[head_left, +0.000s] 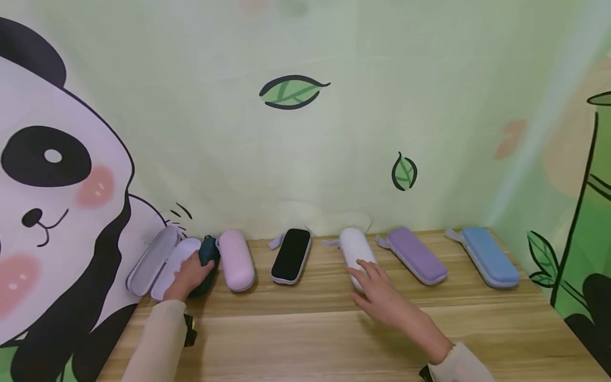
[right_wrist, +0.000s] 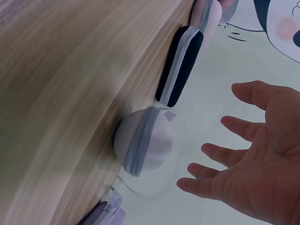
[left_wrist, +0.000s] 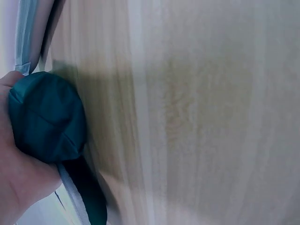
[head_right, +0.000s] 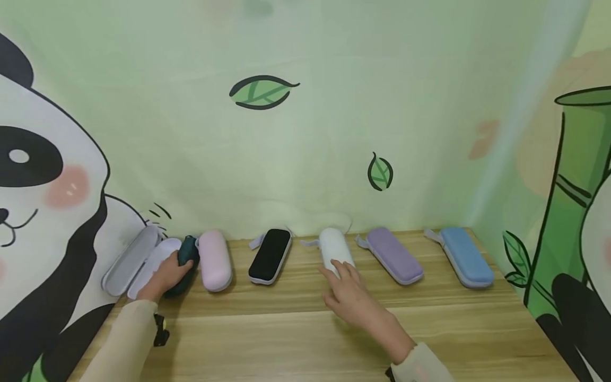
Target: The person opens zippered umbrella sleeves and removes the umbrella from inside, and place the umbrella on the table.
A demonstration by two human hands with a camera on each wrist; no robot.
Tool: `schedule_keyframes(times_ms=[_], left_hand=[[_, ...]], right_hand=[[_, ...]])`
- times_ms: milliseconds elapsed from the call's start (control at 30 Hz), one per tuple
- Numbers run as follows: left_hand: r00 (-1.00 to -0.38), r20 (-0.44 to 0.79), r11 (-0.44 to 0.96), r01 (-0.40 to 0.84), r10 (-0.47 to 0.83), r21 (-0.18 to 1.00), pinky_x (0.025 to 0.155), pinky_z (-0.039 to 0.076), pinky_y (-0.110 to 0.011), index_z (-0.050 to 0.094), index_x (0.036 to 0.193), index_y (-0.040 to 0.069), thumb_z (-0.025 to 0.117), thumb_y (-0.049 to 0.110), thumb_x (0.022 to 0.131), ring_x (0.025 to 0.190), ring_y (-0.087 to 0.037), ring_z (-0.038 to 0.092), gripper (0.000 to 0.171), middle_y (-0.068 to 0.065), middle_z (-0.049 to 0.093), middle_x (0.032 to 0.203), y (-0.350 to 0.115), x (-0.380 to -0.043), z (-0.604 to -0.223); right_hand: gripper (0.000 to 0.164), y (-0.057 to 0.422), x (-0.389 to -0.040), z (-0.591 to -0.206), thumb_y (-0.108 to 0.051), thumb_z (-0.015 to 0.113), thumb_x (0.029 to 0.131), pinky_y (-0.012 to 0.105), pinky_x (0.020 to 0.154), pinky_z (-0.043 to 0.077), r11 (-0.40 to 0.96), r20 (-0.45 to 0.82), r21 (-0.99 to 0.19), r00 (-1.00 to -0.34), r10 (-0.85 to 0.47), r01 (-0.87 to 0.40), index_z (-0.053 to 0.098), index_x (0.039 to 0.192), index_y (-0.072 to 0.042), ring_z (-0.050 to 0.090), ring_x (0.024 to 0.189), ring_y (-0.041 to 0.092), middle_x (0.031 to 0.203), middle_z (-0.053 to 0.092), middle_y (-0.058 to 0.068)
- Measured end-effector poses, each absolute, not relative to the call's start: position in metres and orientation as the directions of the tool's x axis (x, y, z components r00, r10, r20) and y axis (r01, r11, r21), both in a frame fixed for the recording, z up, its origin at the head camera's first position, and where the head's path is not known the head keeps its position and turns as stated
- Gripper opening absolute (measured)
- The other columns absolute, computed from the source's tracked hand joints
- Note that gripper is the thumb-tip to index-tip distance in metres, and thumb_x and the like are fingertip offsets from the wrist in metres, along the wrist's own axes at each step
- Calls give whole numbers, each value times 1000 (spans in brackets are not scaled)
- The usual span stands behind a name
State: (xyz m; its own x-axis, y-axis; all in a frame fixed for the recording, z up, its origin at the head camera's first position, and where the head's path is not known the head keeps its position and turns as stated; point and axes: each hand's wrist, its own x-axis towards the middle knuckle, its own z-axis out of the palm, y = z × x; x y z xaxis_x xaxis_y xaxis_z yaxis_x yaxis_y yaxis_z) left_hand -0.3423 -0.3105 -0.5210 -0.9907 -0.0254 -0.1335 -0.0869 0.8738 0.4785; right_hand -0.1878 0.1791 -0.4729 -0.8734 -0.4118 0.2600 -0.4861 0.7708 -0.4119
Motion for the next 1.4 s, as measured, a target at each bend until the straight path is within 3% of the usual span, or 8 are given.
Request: schedule_keyframes(times_ms=[167,433,667,1000,1400], left_hand=[[-1000,28,886,7,-6,464,109,24,-71,19,149,-21,44,33,103,135,-62,30,75,-47,28,147,-311,-336,-522],[-966,246,892,180,81,414,117,15,-65,29,148,-19,46,27,102,143,-60,17,67,-43,27,152,-260,-331,-502],[-994,85,889,104,73,447,121,7,-61,10,154,-18,41,36,105,148,-57,6,79,-42,6,159,-215,-331,-495],[-994,-27,865,-105,-105,491,115,18,-67,5,157,-12,49,42,103,147,-58,3,89,-36,-5,162,-191,-330,-502],[-993,72,908,-60,-98,414,109,32,-67,8,153,-19,58,32,96,142,-64,14,91,-44,2,158,-182,-328,-511]], right_hand=[[55,184,-186,-470,-20,68,98,67,111,29,771,229,-424,-880,-415,-474,50,147,-3,34,139,54,153,38,31],[54,192,-182,-464,-18,68,98,67,109,32,781,230,-408,-881,-413,-473,50,147,-3,37,138,51,153,38,30],[55,190,-185,-462,-22,65,100,67,110,31,783,209,-408,-883,-421,-470,47,150,-6,34,140,53,156,34,27],[55,184,-184,-462,-19,66,99,68,111,29,771,210,-412,-874,-439,-486,47,149,-2,34,139,56,154,36,30],[52,158,-193,-470,-14,68,96,63,107,37,739,235,-388,-834,-499,-551,50,143,2,41,134,52,148,42,31]])
